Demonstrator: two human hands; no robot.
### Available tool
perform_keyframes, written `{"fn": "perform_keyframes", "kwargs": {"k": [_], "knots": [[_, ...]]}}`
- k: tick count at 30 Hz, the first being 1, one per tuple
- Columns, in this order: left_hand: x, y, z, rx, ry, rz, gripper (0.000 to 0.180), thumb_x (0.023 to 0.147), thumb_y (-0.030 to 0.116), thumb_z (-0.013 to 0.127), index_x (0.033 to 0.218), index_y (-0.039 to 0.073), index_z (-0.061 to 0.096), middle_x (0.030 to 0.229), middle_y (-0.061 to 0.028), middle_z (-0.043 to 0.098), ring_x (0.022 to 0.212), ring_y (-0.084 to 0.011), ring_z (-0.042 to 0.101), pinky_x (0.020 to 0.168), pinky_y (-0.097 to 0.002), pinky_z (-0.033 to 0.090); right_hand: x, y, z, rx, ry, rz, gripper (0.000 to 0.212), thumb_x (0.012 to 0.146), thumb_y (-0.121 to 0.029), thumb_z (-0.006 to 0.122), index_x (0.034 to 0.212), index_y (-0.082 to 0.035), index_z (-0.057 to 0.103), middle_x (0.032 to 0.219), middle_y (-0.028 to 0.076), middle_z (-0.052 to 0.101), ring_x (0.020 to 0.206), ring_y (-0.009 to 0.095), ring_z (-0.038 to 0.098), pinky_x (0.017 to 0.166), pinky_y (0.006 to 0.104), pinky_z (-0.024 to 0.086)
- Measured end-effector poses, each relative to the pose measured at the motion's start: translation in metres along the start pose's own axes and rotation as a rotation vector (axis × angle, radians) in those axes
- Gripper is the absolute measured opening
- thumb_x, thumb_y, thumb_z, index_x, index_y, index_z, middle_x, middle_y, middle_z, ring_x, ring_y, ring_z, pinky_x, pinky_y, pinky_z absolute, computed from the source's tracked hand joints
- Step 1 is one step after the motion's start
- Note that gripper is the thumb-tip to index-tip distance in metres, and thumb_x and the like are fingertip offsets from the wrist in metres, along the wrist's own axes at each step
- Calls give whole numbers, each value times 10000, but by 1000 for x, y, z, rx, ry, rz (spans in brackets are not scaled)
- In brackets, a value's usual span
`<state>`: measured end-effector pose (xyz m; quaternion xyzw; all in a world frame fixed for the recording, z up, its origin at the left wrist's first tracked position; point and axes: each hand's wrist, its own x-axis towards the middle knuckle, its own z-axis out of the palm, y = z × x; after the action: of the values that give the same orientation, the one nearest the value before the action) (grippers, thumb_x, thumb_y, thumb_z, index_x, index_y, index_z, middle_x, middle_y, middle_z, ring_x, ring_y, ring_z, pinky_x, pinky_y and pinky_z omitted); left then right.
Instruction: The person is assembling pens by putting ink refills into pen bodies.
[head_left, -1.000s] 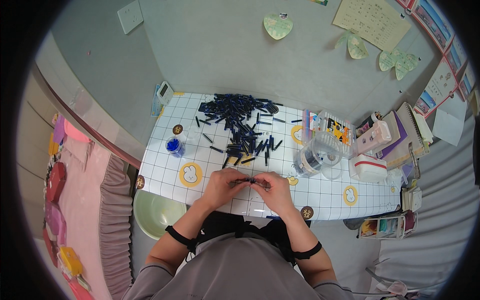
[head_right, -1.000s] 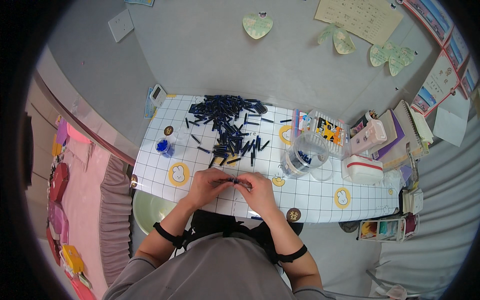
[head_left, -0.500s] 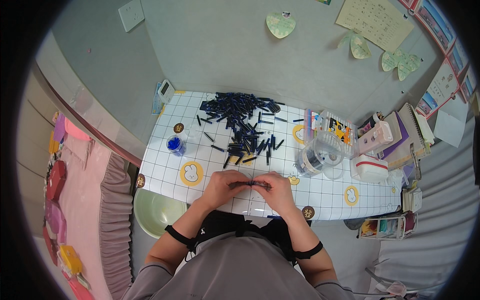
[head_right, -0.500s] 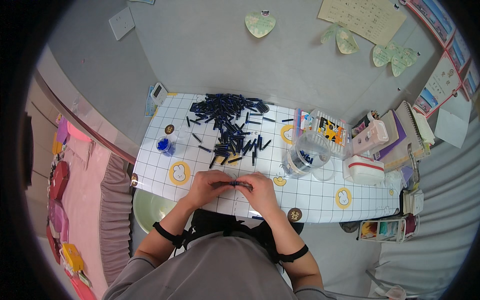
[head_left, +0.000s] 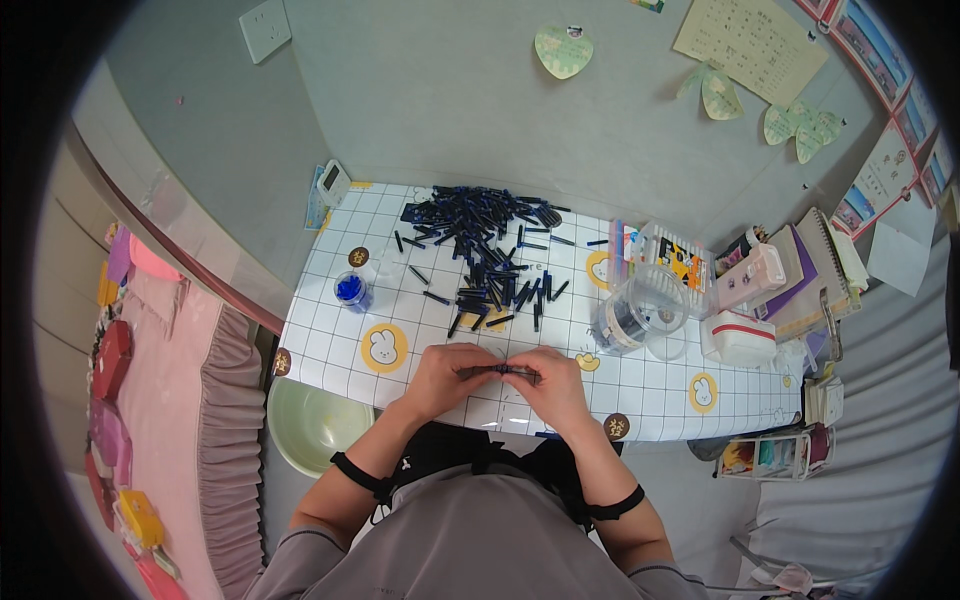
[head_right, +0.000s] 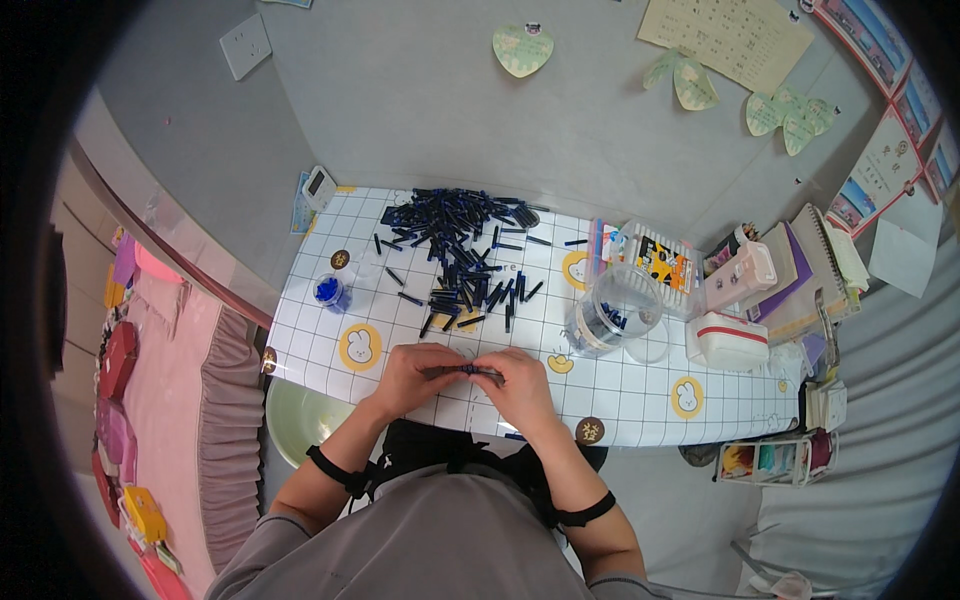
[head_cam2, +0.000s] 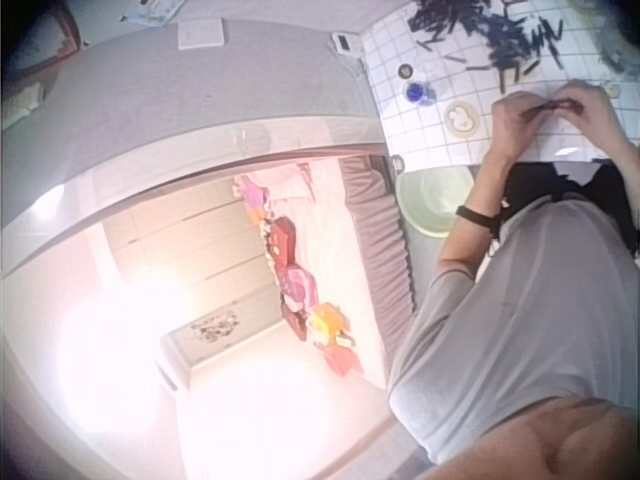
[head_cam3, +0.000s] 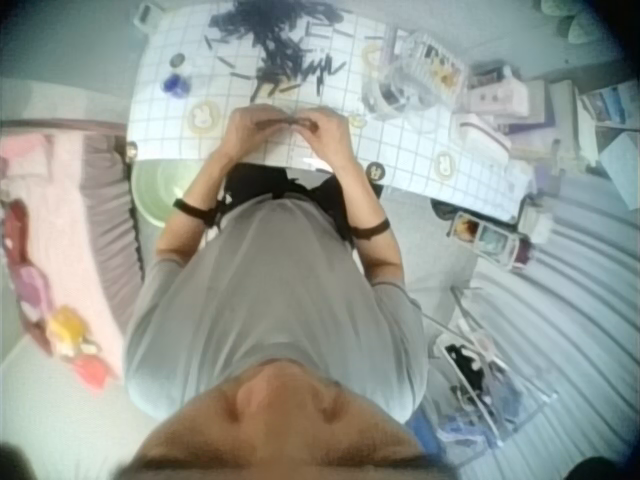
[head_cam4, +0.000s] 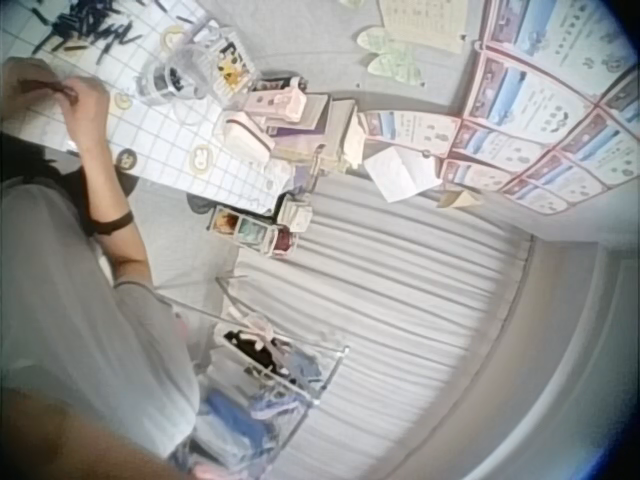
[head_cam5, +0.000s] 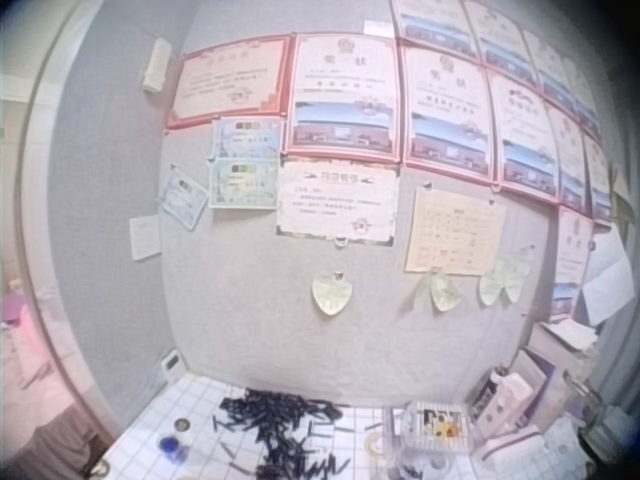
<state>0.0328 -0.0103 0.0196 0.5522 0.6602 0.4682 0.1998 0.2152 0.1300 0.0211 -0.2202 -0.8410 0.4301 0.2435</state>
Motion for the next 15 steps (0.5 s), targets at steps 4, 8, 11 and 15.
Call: {"fn": "perform_keyframes", "kwargs": {"k": [4,8,11,15], "knots": [[-2,2,2,-34,10,-84,230,881,50,898,1105,34,848,1005,-120,830,844,-239,797,757,-319,636,-1,2,1,0,-1,-7,238,836,-74,915,1051,-42,818,935,139,783,823,307,770,730,378,631],[-2,1,3,-52,18,-91,232,875,50,901,1101,35,848,992,-119,831,845,-238,799,754,-324,638,-1,1,1,14,8,-12,226,841,-65,910,1049,-43,825,932,139,786,811,300,774,719,369,630],[1,5,0,-8,8,-46,235,869,42,904,1098,44,852,1012,-116,836,847,-240,800,771,-328,638,0,-5,-5,15,6,-13,219,847,-54,906,1051,-44,829,942,136,803,812,284,783,710,354,627],[19,42,-10,-46,10,98,215,876,44,896,1087,54,856,1013,-110,835,874,-264,795,783,-345,629,1,-35,-35,40,43,-27,208,863,-40,897,1060,-46,833,966,121,824,821,264,793,706,335,619]]}}
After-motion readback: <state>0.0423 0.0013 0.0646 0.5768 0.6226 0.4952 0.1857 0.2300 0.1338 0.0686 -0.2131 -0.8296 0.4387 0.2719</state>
